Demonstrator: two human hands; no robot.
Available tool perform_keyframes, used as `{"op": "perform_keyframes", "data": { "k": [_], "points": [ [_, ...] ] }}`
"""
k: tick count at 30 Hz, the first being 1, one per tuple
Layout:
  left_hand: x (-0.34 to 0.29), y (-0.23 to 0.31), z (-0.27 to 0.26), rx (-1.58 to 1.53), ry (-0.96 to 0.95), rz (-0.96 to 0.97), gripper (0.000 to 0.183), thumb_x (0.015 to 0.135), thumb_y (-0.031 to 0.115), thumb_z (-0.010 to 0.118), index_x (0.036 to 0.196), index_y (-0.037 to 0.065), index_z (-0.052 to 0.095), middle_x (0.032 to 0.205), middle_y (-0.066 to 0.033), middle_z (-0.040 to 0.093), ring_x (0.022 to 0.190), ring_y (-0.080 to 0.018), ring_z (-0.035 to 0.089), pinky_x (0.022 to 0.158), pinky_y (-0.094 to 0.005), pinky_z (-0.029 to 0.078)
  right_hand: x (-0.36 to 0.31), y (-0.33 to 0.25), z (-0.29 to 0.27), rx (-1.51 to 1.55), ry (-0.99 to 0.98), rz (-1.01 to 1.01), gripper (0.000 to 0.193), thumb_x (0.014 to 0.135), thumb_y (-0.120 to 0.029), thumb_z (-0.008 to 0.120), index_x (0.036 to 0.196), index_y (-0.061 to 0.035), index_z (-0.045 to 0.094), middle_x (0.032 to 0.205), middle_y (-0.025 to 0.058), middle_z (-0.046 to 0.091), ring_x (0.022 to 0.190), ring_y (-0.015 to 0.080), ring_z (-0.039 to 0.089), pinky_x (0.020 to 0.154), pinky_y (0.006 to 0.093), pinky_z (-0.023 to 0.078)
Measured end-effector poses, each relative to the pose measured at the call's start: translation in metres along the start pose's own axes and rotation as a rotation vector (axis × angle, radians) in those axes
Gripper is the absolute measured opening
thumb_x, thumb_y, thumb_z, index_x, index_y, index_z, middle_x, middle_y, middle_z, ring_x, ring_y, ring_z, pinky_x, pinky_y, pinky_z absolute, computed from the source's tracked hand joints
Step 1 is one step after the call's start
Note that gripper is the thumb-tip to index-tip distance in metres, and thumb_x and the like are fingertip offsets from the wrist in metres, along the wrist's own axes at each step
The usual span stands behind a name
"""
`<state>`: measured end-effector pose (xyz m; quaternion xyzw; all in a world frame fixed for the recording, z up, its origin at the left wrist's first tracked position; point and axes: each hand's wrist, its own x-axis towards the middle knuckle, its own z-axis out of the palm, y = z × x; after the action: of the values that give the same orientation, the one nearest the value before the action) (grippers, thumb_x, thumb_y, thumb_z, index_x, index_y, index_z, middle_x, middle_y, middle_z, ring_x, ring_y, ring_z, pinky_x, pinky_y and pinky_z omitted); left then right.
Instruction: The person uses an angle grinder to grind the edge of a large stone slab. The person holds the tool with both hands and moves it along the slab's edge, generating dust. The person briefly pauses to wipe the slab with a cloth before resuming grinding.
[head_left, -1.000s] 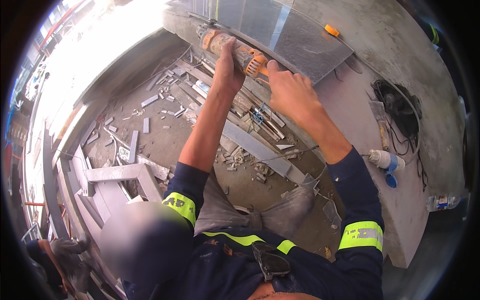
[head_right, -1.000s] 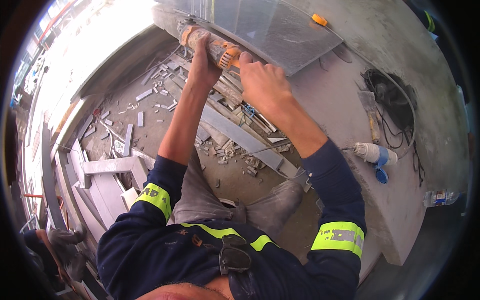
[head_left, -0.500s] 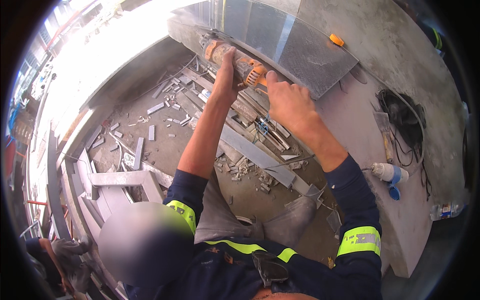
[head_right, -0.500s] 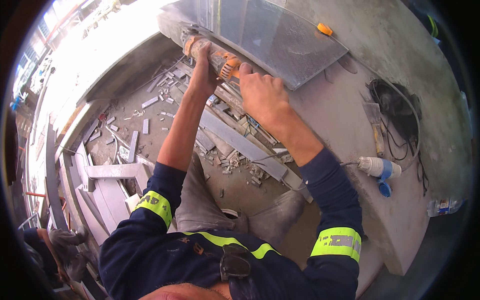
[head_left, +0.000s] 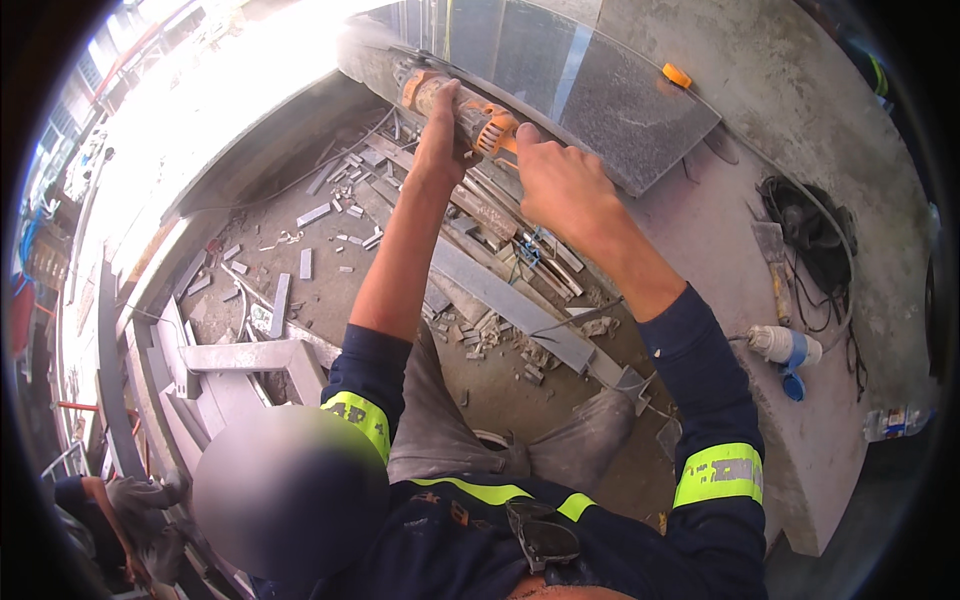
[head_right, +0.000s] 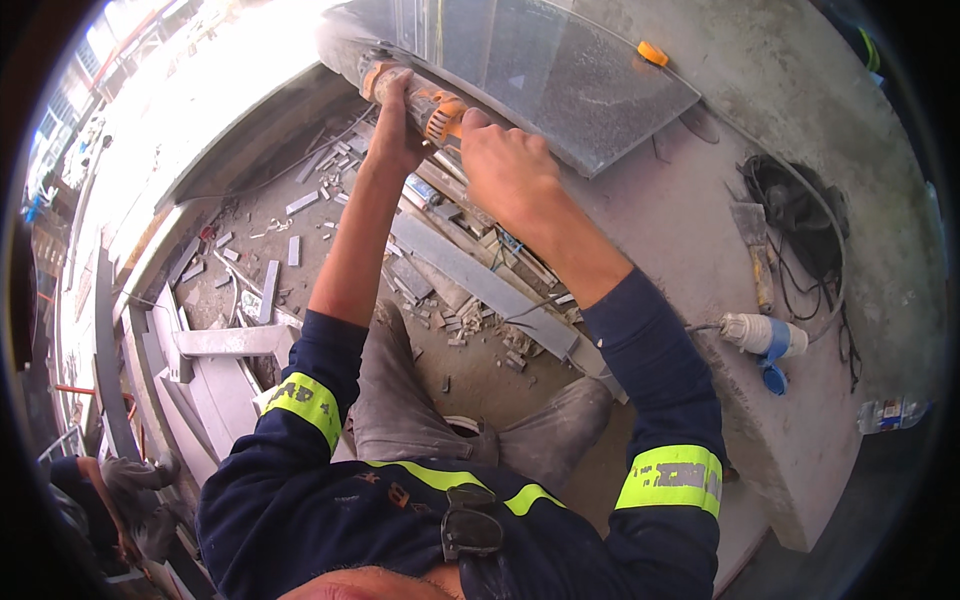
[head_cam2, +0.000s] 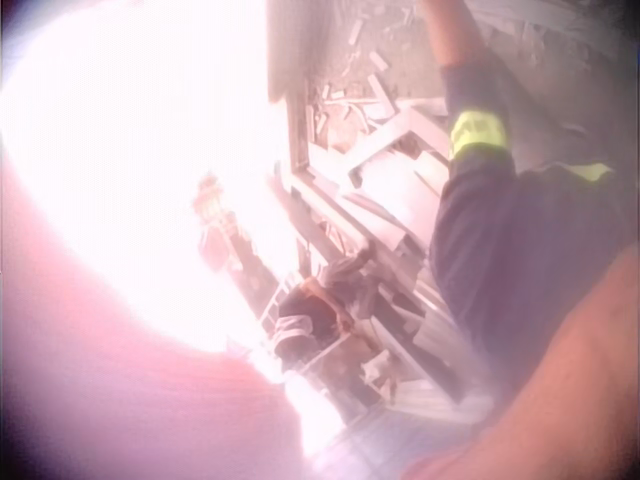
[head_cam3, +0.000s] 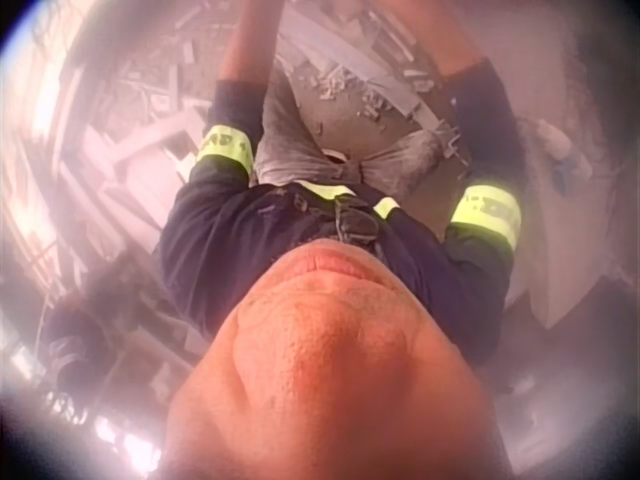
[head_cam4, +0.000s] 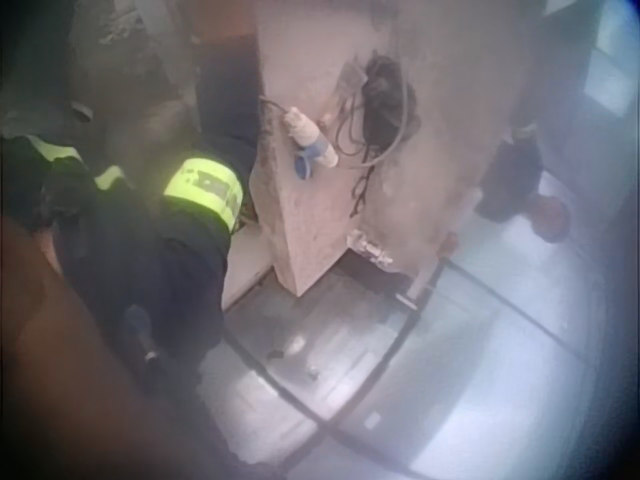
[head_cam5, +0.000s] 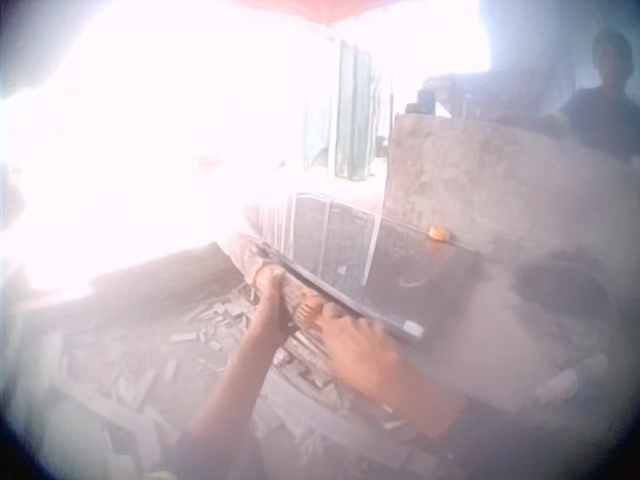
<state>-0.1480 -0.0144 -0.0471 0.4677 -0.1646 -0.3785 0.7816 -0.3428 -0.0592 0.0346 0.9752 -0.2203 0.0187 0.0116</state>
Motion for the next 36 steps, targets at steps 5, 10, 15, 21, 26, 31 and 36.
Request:
{"op": "perform_keyframes", "data": {
  "k": [5, 10, 15, 21, 26, 31, 36],
  "points": [
    [0.011, 0.000, -0.004, -0.009, -0.040, 0.026, 0.058, 0.106, 0.064, 0.046, 0.128, 0.016, 0.068, 0.113, -0.0013, 0.080, 0.106, -0.0175, 0.077, 0.092, -0.0421, 0.052, 0.008, -0.005, -0.001, 0.007, -0.008, 0.017, 0.036, 0.099, -0.008, 0.069, 0.132, 0.0009, 0.057, 0.120, 0.0249, 0.080, 0.120, 0.0385, 0.077, 0.104, 0.0482, 0.059],
    [0.021, 0.003, -0.012, -0.008, -0.041, 0.010, 0.058, 0.106, 0.064, 0.047, 0.127, 0.015, 0.068, 0.112, -0.0014, 0.080, 0.105, -0.0188, 0.077, 0.092, -0.0441, 0.055, 0.013, -0.009, -0.004, 0.027, -0.020, 0.019, 0.036, 0.101, -0.009, 0.066, 0.134, 0.0012, 0.057, 0.122, 0.0246, 0.079, 0.123, 0.0380, 0.076, 0.105, 0.0485, 0.059],
    [0.006, -0.007, -0.002, -0.136, 0.005, 0.079, 0.052, 0.109, 0.051, 0.052, 0.133, 0.006, 0.063, 0.120, -0.0112, 0.076, 0.111, -0.0279, 0.077, 0.101, -0.0478, 0.062, -0.008, -0.005, -0.001, -0.021, 0.012, 0.025, 0.035, 0.102, -0.010, 0.065, 0.134, 0.0011, 0.055, 0.122, 0.0246, 0.079, 0.121, 0.0387, 0.077, 0.103, 0.0485, 0.060],
    [-0.035, -0.033, 0.030, -0.178, 0.017, 0.110, 0.050, 0.109, 0.051, 0.056, 0.136, 0.009, 0.060, 0.124, -0.0096, 0.074, 0.113, -0.0258, 0.076, 0.100, -0.0456, 0.062, -0.050, 0.023, -0.001, 0.039, -0.027, 0.031, 0.046, 0.095, -0.002, 0.066, 0.137, -0.0001, 0.048, 0.111, 0.0293, 0.079, 0.114, 0.0472, 0.076, 0.102, 0.0605, 0.055],
    [-0.045, -0.038, 0.039, -0.175, -0.003, 0.116, 0.051, 0.109, 0.051, 0.057, 0.137, 0.009, 0.060, 0.124, -0.0102, 0.073, 0.113, -0.0259, 0.075, 0.101, -0.0448, 0.062, -0.066, 0.032, -0.006, -0.014, 0.000, -0.003, 0.038, 0.095, -0.001, 0.069, 0.129, 0.0006, 0.052, 0.103, 0.0264, 0.081, 0.106, 0.0424, 0.080, 0.094, 0.0523, 0.063],
    [-0.049, -0.045, 0.044, -0.163, 0.010, 0.136, 0.052, 0.109, 0.052, 0.057, 0.137, 0.008, 0.062, 0.125, -0.0101, 0.074, 0.114, -0.0251, 0.075, 0.101, -0.0445, 0.061, -0.072, 0.037, -0.005, -0.023, 0.008, -0.008, 0.037, 0.093, 0.001, 0.069, 0.125, -0.0003, 0.051, 0.102, 0.0276, 0.080, 0.105, 0.0433, 0.080, 0.092, 0.0528, 0.063],
    [-0.061, -0.044, 0.050, -0.117, 0.005, 0.105, 0.055, 0.108, 0.055, 0.055, 0.139, 0.011, 0.062, 0.129, -0.0085, 0.074, 0.116, -0.0235, 0.075, 0.100, -0.0438, 0.061, -0.078, 0.040, -0.004, -0.038, 0.016, -0.002, 0.035, 0.094, 0.001, 0.069, 0.124, -0.0005, 0.050, 0.099, 0.0278, 0.080, 0.104, 0.0445, 0.080, 0.092, 0.0540, 0.063]
  ]
}}
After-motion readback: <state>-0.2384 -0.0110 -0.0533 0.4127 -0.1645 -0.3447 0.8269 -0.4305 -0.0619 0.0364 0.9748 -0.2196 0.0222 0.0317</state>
